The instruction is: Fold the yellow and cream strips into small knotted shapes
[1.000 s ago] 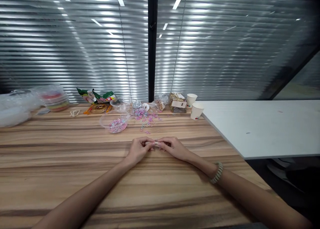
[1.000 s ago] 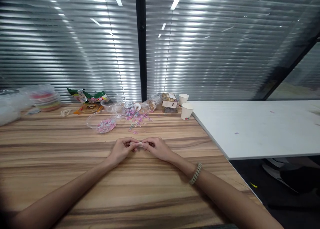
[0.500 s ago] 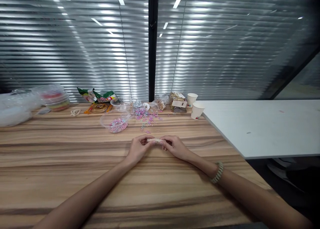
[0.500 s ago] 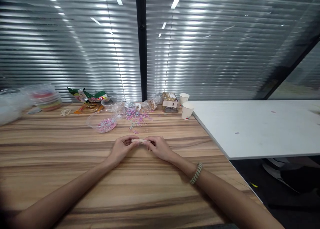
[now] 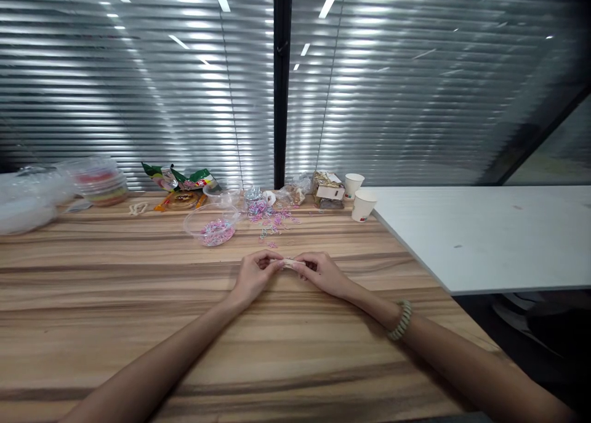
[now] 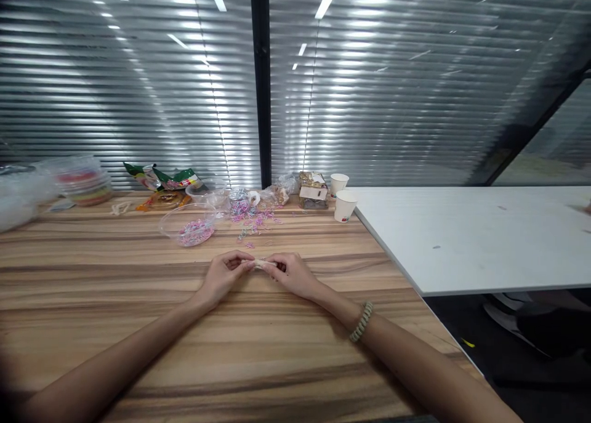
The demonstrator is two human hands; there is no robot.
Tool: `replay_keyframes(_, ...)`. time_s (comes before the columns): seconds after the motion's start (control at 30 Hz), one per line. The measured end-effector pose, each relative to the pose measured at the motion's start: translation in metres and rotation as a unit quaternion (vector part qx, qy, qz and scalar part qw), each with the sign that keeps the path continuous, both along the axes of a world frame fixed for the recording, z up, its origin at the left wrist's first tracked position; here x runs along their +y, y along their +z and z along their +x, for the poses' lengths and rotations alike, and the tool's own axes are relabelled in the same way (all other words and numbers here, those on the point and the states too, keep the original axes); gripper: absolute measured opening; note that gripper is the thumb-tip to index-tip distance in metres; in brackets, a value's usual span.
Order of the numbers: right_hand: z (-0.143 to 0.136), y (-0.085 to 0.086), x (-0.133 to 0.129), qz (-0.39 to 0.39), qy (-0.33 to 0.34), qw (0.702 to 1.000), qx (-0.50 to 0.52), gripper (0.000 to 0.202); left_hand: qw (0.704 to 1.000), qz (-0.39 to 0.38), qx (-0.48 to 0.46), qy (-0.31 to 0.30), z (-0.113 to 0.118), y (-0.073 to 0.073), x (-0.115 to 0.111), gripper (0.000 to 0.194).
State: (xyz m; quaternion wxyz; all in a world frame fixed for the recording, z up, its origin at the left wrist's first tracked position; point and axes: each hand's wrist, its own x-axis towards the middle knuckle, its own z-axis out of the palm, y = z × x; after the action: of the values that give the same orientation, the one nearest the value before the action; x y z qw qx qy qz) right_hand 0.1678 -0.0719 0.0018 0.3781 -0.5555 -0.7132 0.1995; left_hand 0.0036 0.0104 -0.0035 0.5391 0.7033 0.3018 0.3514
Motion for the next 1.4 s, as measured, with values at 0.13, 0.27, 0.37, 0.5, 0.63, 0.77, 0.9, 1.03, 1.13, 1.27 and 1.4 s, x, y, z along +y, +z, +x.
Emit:
replay_keyframes(0.13,0.0,-0.0011,0.0002,-0.014,0.003,1.0,0.017,0.035,1.0,0.009,-0.001,-0.006,0.0,-0.0023,0.0013,0.019)
replay_keyframes(0.27,-0.0007,-0.0012,0.0003,-0.019,0.009,0.999,0.03,0.036,1.0,0.016,0.0,-0.003,-0.0001,-0.0037,0.0022,0.019)
replay_keyframes(0.37,-0.0006,-0.0013,0.0005,-0.021,0.014,0.999,0.035,0.037,1.0,0.017,-0.012,-0.002,-0.0001,-0.0029,0.0019,0.019)
replay_keyframes(0.5,0.0002,-0.0021,0.0008,-0.015,0.018,1.0,0.019,0.036,1.0,0.022,-0.01,-0.007,-0.0003,-0.0016,0.0013,0.019)
replay_keyframes(0.63,0.0005,-0.0023,0.0008,-0.005,0.015,1.0,0.002,0.034,0.999,0.03,0.006,-0.017,-0.0014,-0.0024,0.0015,0.02)
replay_keyframes(0.77,0.0004,-0.0009,0.0004,0.012,0.018,1.0,-0.019,0.033,0.998,0.048,0.023,-0.028,-0.002,-0.0051,0.003,0.022)
replay_keyframes(0.9,0.0004,0.0004,-0.0002,0.024,0.029,0.999,-0.032,0.033,0.996,0.069,0.029,-0.043,-0.0018,-0.0061,0.0042,0.022)
replay_keyframes(1.03,0.0018,-0.0007,0.0002,0.022,0.04,0.998,-0.037,0.035,0.995,0.081,0.025,-0.054,-0.0018,-0.0036,0.0036,0.021)
replay_keyframes(1.13,0.0025,-0.0019,0.0011,0.018,0.033,0.999,-0.039,0.036,0.995,0.076,0.027,-0.061,-0.0017,-0.0012,0.0021,0.022)
replay_keyframes(1.27,0.0006,-0.0004,0.001,0.006,0.022,0.999,-0.027,0.035,0.995,0.083,0.031,-0.055,-0.0013,-0.0014,0.0011,0.025)
replay_keyframes(1.4,-0.0023,0.002,-0.0002,-0.012,0.014,1.0,-0.008,0.032,0.993,0.097,0.047,-0.041,-0.0009,-0.0036,0.0018,0.024)
